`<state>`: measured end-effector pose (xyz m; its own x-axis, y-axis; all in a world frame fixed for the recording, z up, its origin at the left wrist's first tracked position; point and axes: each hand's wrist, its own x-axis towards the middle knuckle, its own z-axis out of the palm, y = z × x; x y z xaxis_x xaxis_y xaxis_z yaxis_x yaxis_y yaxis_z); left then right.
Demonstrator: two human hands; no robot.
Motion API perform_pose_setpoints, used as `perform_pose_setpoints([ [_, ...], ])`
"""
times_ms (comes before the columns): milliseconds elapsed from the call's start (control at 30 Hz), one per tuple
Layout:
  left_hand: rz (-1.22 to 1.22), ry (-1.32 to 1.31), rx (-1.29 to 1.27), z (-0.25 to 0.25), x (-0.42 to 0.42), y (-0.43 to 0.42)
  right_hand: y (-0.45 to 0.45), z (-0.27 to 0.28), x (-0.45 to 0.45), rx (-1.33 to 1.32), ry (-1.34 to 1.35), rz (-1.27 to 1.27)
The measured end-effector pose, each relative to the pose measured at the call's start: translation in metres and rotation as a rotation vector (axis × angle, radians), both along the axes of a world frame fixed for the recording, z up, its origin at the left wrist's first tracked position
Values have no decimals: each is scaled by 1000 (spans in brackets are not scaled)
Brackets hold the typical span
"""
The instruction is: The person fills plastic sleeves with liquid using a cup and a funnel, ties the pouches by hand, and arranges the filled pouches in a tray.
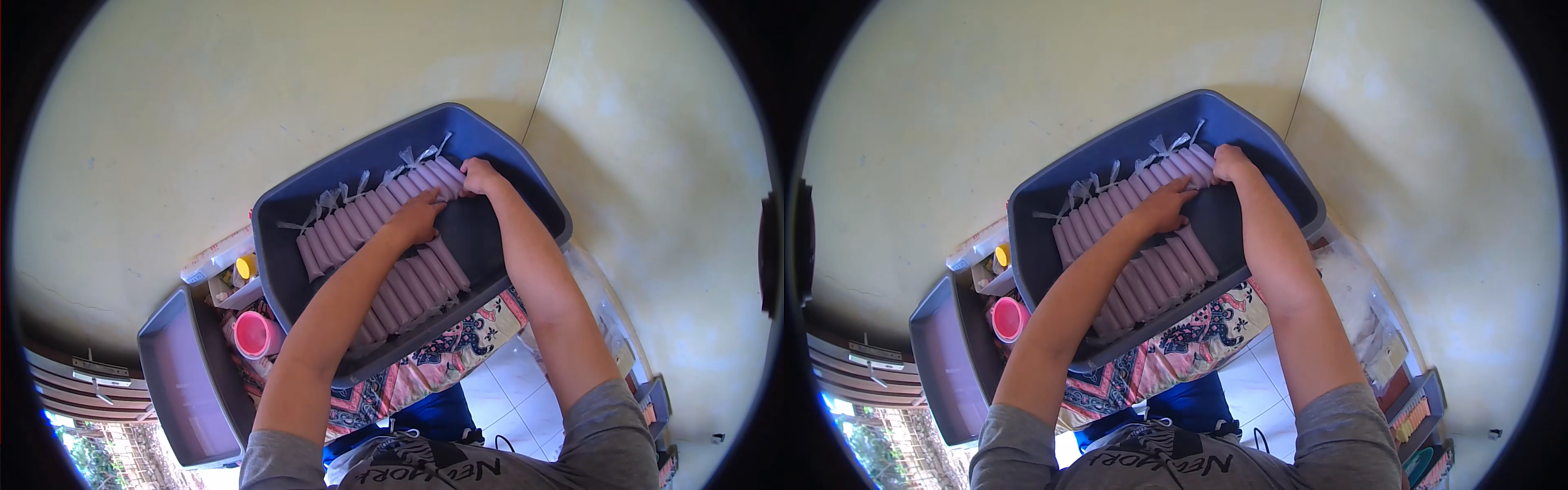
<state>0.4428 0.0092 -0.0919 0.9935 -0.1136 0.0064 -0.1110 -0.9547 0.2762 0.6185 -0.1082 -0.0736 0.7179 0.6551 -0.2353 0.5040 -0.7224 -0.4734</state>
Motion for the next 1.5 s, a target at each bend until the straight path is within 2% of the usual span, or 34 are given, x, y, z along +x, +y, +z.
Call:
perform_pose_setpoints([
  [33,1,16,-17,4,0,0,-1,7,-4,4,115,-44],
  [200,0,11,-3,27,-2,3,-3,13,-4,117,108,-100],
  [267,2,157,-89,51,-8,3,-2,15,-4,125,107,-100],
  [367,55,258,-109,81,-27,3,-2,22,-7,8,52,-68],
  [400,63,260,-107,90,-37,2,0,20,-4,8,-63,-49],
  [467,169,187,-101,106,-56,3,3,30,-14,59,-263,-18],
  [500,178,194,-103,110,-67,5,1,36,-26,58,-255,-10],
  [567,227,133,-127,119,-82,10,-3,51,-49,223,-413,55],
  [667,302,0,-189,128,-111,8,-11,83,-104,250,-393,83],
  [700,298,3,-190,132,-123,4,-14,87,-125,269,-371,89],
  [767,366,-154,-298,142,-145,-7,-19,80,-154,387,-403,196],
  [800,361,-155,-300,143,-157,-13,-23,79,-170,384,-405,191],
  [867,384,-253,-482,145,-182,-23,-28,80,-204,527,-374,260],
  [1000,435,-258,-567,147,-236,-35,-34,83,-265,595,-335,319],
  [1067,434,-352,-656,145,-260,-40,-34,78,-286,730,-270,363],
  [1233,490,-496,-780,114,-309,-39,-36,78,-330,752,-237,394],
  [1333,551,-486,-822,97,-339,-38,-33,72,-355,929,-271,432],
  [1500,628,-548,-938,79,-381,-37,-31,70,-406,1028,-214,493],
])
